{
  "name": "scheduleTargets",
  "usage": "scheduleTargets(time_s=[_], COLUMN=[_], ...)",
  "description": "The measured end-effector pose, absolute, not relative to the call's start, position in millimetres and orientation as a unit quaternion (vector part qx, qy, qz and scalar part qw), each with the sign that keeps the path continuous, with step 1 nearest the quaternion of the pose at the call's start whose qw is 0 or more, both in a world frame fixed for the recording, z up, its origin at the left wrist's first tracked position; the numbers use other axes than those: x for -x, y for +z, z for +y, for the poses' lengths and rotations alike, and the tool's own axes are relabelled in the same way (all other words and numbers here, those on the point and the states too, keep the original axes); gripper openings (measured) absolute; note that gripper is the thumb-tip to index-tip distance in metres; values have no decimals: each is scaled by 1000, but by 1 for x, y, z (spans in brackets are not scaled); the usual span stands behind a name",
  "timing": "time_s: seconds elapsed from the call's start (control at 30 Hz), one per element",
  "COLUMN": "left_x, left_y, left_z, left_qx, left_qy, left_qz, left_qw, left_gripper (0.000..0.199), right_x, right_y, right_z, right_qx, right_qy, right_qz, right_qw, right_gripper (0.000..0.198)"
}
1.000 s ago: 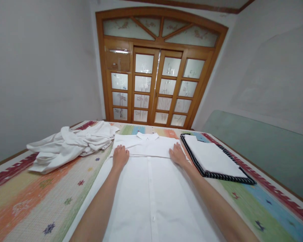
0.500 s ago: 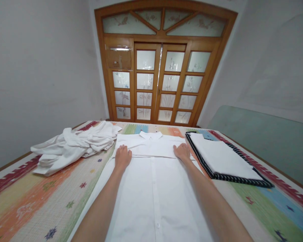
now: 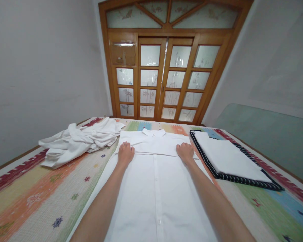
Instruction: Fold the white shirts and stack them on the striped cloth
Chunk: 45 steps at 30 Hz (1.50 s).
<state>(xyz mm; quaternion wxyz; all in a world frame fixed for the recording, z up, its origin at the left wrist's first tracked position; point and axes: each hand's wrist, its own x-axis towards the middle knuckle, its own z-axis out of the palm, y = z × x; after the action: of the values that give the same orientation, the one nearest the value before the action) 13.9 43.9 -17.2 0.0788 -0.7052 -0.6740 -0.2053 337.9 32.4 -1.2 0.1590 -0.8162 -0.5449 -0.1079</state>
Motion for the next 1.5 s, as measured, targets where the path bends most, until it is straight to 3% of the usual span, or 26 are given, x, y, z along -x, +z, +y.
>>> scheduleTargets(time_s=[0.2,0.33,0.43,0.57,0.87,1.5], left_x=[-16,-20,-24,-28,-33,-36], left_y=[-16,-14,-13,-12,-8,-7], left_z=[40,39,39,39,36,37], left_qx=[752,834,860,845,814,778], left_qy=[-152,-152,-154,-151,-139,-120], left_qz=[-640,-528,-484,-512,-563,-617], left_qw=[47,56,52,30,0,0], left_gripper=[52,50,46,42,46,55], right_x=[-353,-358,-359,-356,-335,-365], right_y=[-8,-13,-14,-13,-6,-11], right_z=[42,46,46,47,61,80], right_qx=[816,815,778,718,806,816], right_qy=[-47,-26,-34,-32,14,8], right_qz=[-558,-567,-620,-691,-589,-572], right_qw=[140,114,95,71,58,83], right_gripper=[58,68,64,55,74,72])
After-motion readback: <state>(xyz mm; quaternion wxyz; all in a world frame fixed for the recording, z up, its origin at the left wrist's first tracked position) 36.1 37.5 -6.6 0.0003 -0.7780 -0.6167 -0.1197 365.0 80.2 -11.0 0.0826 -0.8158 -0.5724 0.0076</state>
